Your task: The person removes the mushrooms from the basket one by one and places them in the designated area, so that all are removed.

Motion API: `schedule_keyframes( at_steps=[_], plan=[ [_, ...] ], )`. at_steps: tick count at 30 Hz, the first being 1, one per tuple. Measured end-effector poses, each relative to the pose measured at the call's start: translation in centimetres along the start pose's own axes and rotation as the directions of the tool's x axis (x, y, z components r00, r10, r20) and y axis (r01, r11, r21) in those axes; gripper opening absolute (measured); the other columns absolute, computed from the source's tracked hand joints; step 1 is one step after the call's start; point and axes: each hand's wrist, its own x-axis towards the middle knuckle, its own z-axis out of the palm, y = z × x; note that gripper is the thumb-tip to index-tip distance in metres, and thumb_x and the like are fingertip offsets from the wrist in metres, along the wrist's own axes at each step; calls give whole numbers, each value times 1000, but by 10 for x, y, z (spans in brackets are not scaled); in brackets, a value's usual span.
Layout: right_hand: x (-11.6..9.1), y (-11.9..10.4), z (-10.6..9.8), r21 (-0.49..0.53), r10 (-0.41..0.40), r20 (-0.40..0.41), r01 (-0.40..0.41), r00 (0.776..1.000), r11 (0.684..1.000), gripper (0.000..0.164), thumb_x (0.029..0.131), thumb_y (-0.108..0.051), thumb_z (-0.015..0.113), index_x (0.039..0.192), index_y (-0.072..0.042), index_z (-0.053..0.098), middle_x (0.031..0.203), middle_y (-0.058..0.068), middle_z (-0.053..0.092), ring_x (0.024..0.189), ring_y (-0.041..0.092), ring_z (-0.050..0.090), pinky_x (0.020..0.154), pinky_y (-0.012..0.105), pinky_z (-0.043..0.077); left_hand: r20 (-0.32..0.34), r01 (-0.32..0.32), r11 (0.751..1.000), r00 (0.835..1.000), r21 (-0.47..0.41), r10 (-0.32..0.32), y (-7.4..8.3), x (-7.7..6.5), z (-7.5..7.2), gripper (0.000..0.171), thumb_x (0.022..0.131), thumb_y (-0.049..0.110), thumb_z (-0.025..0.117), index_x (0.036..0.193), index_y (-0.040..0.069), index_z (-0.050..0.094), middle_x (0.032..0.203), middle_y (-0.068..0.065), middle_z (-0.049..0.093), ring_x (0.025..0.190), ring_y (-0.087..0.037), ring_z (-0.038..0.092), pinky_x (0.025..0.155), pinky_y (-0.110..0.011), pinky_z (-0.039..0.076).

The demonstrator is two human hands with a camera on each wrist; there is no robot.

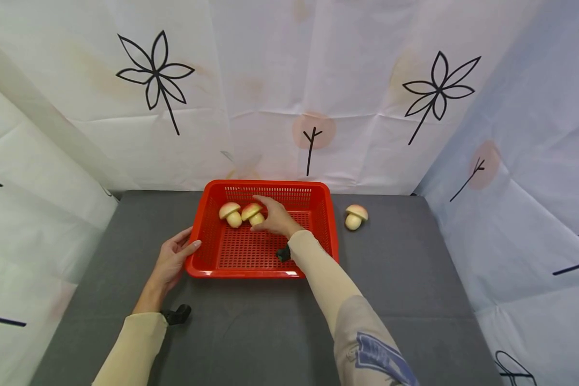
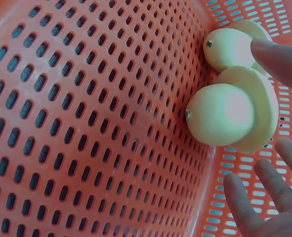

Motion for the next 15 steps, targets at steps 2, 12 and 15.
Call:
schedule_keyframes(
  at_steps=[2,12,15],
  plan=[
    [2,-2,1,-6,3,8,-3,1000,1000,91,82,-13,87,159,-16,36,160,8,37,146,29,34,112,52,40,1,1,1000,1000,2,-1,0,0,0,63,99,6,66,154,-4,35,150,-27,42,126,-21,56,96,-27,53],
    [9,-2,6,-32,10,42,-8,999,999,95,82,-13,87,160,-17,33,161,9,35,148,30,31,111,49,41,14,-19,1000,1000,4,19,-1,-1,-1,63,100,7,65,154,-4,35,149,-28,43,123,-18,58,95,-27,54],
    [11,0,8,-30,5,48,-3,999,1000,98,79,-9,89,160,-16,34,161,10,35,146,31,34,109,47,44,13,-16,1000,1000,2,16,-2,-1,-2,63,100,7,65,154,-4,35,149,-27,44,122,-16,58,95,-26,54]
  ],
)
